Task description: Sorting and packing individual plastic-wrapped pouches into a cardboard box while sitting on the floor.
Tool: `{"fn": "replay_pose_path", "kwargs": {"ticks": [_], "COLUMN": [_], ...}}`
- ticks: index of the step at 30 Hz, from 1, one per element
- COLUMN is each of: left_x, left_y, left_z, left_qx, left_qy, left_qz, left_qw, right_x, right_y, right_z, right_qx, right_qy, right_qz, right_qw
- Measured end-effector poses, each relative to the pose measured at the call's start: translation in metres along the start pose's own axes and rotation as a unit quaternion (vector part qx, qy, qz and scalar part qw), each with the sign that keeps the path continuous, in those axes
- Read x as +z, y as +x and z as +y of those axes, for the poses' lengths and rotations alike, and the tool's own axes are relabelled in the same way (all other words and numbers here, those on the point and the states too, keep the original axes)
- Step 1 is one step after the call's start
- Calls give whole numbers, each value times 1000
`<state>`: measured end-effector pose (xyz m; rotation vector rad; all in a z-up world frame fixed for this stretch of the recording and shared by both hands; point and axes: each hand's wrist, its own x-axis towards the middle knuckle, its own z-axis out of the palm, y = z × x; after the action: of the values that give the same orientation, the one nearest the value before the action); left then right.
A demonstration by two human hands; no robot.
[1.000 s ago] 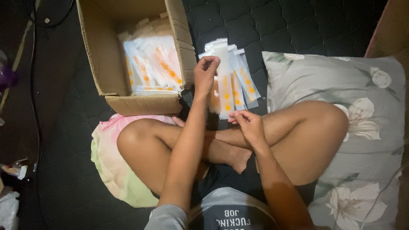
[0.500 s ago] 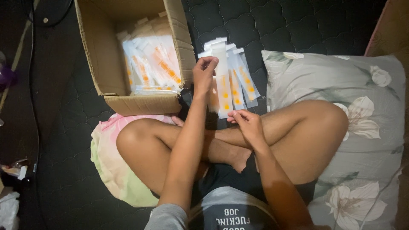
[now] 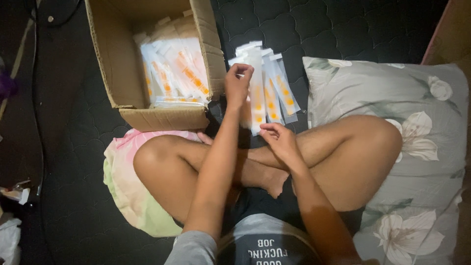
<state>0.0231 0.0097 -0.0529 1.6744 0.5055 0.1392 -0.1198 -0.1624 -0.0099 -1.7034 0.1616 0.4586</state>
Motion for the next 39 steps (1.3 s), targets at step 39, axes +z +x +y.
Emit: {"fn": "replay_pose_path", "kwargs": {"ticks": [39], "left_x": [-199], "left_y": [170], "left_z": [-145], "left_qx": [16], "left_qy": [590], "left_qz": [-118], "left_qw": [799], "right_x": [207], "right_y": [180], "right_z": [-74], "right_qx": [-315], "right_qy": [-562], "right_qz": [-189], "right_qw": [741]}}
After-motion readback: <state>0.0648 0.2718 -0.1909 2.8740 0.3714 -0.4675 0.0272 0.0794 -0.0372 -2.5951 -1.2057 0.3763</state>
